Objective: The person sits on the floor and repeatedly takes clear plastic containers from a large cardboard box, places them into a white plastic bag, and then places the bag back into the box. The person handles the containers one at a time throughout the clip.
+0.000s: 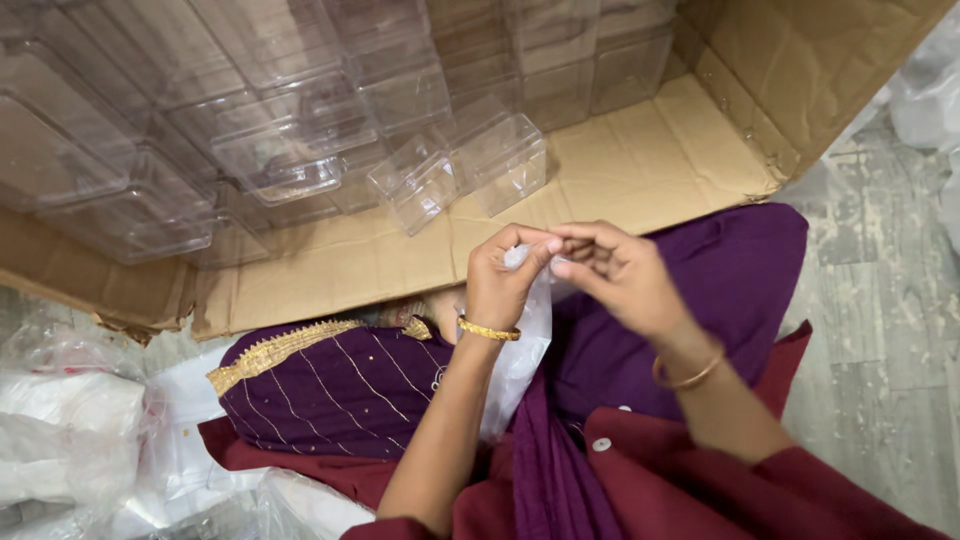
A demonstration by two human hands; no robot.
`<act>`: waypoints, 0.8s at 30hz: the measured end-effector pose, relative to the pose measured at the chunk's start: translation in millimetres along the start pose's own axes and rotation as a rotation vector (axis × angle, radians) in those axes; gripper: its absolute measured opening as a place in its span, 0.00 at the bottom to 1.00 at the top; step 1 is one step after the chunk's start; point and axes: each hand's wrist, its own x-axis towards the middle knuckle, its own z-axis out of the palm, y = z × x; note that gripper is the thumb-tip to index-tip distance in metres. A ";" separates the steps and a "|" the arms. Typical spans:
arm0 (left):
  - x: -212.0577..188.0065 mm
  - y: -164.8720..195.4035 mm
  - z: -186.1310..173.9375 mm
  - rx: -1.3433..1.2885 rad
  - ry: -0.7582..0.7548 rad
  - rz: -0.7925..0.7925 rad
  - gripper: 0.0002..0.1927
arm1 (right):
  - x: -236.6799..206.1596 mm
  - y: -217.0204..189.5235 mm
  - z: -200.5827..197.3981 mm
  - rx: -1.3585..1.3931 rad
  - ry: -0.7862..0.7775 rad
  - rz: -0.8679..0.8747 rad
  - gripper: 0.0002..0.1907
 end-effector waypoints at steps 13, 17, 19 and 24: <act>-8.8 15.4 -11.0 0.056 -0.015 -0.016 0.13 | -0.6 -24.4 22.5 -0.637 0.207 -0.347 0.05; -7.0 4.5 -12.6 0.005 0.121 -0.052 0.09 | 2.8 -11.3 23.0 -0.582 0.242 -0.286 0.05; -6.5 -4.6 -15.2 -0.023 0.113 -0.084 0.10 | 6.9 2.0 18.3 -0.358 0.265 -0.231 0.05; -8.9 -18.9 -39.9 -0.225 -0.220 -0.210 0.15 | 19.4 35.6 -8.3 0.298 -0.010 0.241 0.14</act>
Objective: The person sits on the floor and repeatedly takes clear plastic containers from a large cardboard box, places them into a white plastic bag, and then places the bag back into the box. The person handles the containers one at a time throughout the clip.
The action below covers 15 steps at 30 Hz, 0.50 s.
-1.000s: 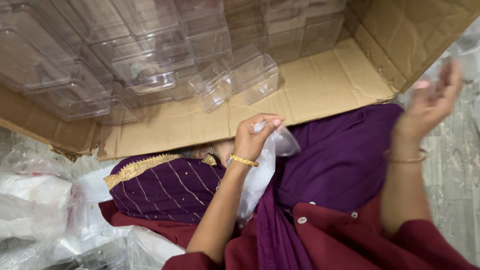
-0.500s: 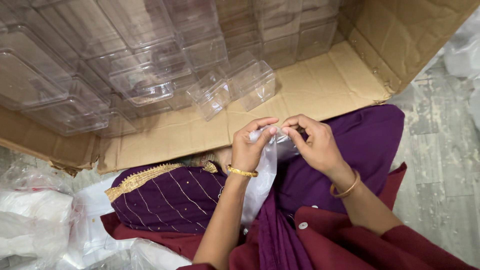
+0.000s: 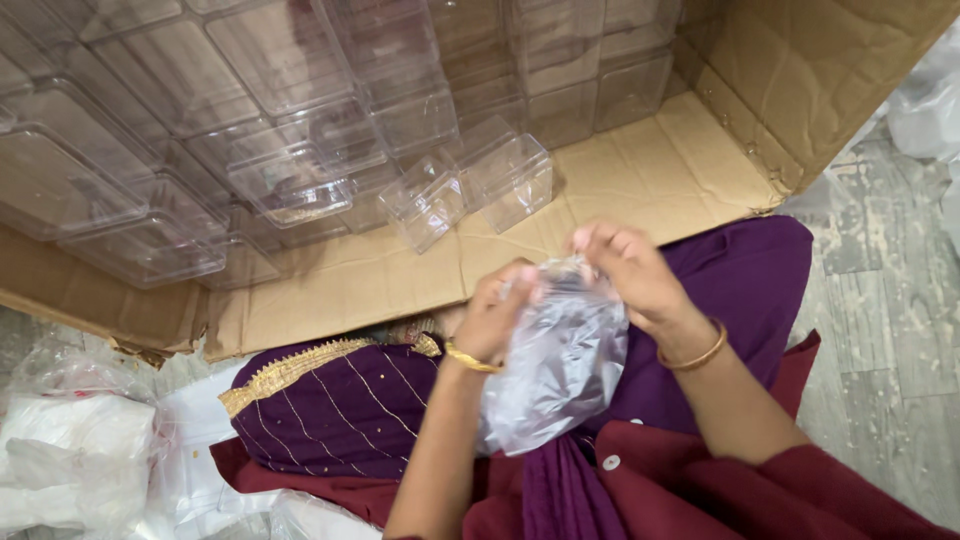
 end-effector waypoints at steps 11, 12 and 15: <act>105.8 14.0 -43.1 0.930 0.628 0.510 0.12 | 114.3 -50.3 11.0 -0.694 0.218 -0.586 0.09; 110.7 10.8 -40.9 0.936 0.698 0.509 0.17 | 122.9 -48.7 12.0 -0.871 0.270 -0.624 0.12; 103.4 -2.4 -38.9 0.961 0.654 0.434 0.15 | 122.3 -39.3 1.2 -0.970 0.211 -0.655 0.15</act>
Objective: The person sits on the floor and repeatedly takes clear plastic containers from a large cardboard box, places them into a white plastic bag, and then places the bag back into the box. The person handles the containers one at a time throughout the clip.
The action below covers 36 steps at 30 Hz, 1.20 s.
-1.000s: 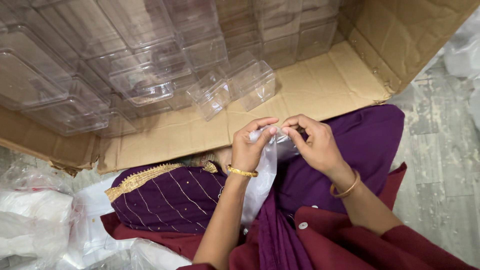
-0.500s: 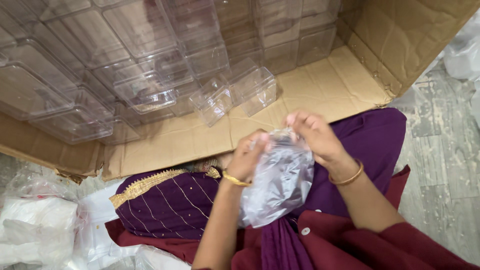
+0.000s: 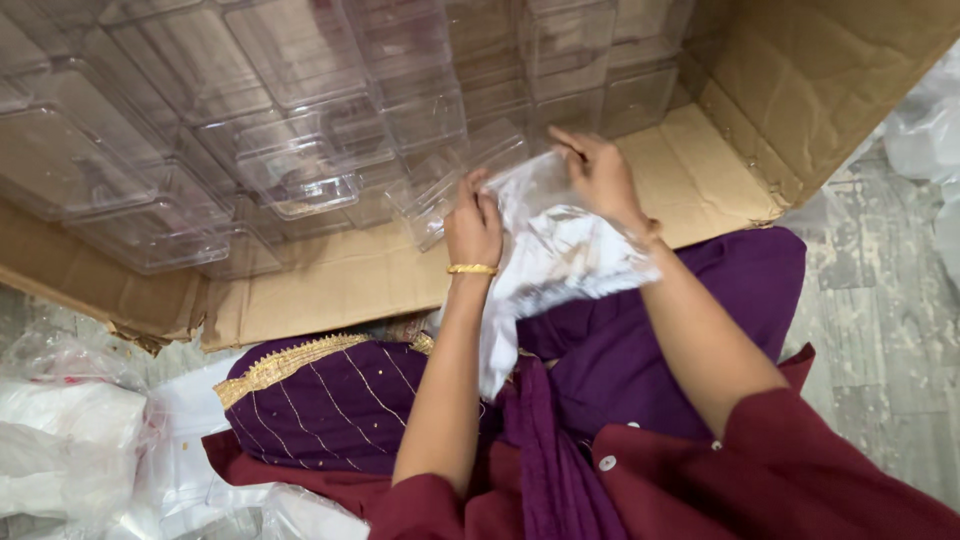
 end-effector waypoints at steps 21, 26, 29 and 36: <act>-49.7 52.0 -26.7 -0.363 -0.470 0.123 0.11 | -152.0 -14.1 -25.1 1.211 -0.586 0.477 0.24; -48.9 57.3 -39.8 -0.630 -0.580 -0.093 0.21 | -181.6 41.5 -123.4 1.186 0.251 0.261 0.31; -57.1 45.6 -55.0 -0.733 -0.583 -0.166 0.22 | -199.7 103.1 -204.4 0.878 0.906 0.246 0.31; -76.4 61.2 -57.3 -0.572 -0.522 -0.070 0.14 | -196.9 123.5 -206.1 0.208 1.022 0.429 0.32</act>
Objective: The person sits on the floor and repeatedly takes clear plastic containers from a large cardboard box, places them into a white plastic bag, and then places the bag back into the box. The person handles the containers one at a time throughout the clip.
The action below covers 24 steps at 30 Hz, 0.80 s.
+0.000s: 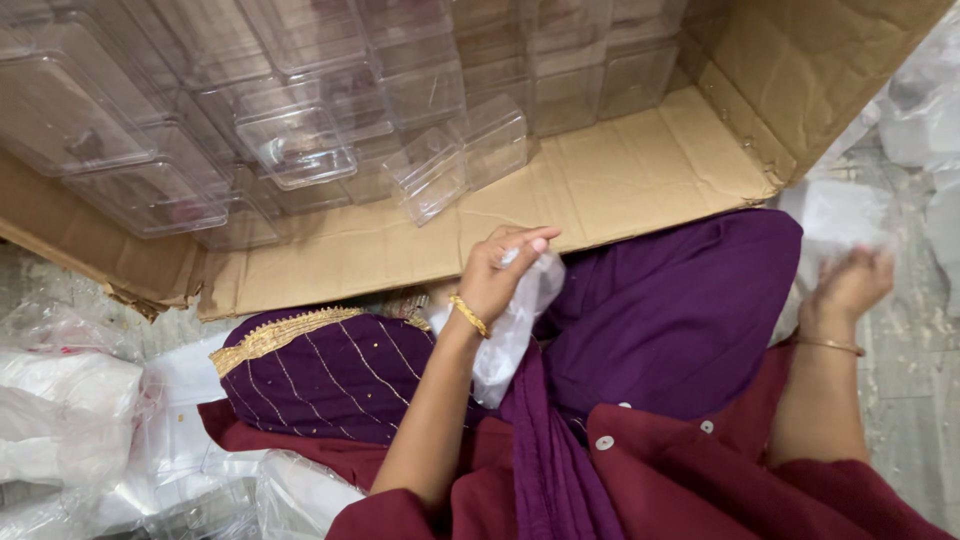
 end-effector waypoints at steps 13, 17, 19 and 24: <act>-11.2 46.9 -8.0 0.020 0.063 -0.069 0.10 | -191.1 -165.3 141.8 -0.098 -1.183 0.012 0.06; -14.2 39.2 -4.2 -0.056 0.103 -0.137 0.08 | -198.2 -186.4 142.3 -0.324 -1.097 -0.345 0.06; -14.6 33.7 -2.7 -0.114 0.104 -0.108 0.09 | -201.6 -188.8 146.9 -0.304 -1.055 -0.312 0.06; -19.4 26.0 -12.7 -0.189 -0.029 -0.098 0.11 | -189.8 -160.8 160.1 0.369 -0.930 0.775 0.06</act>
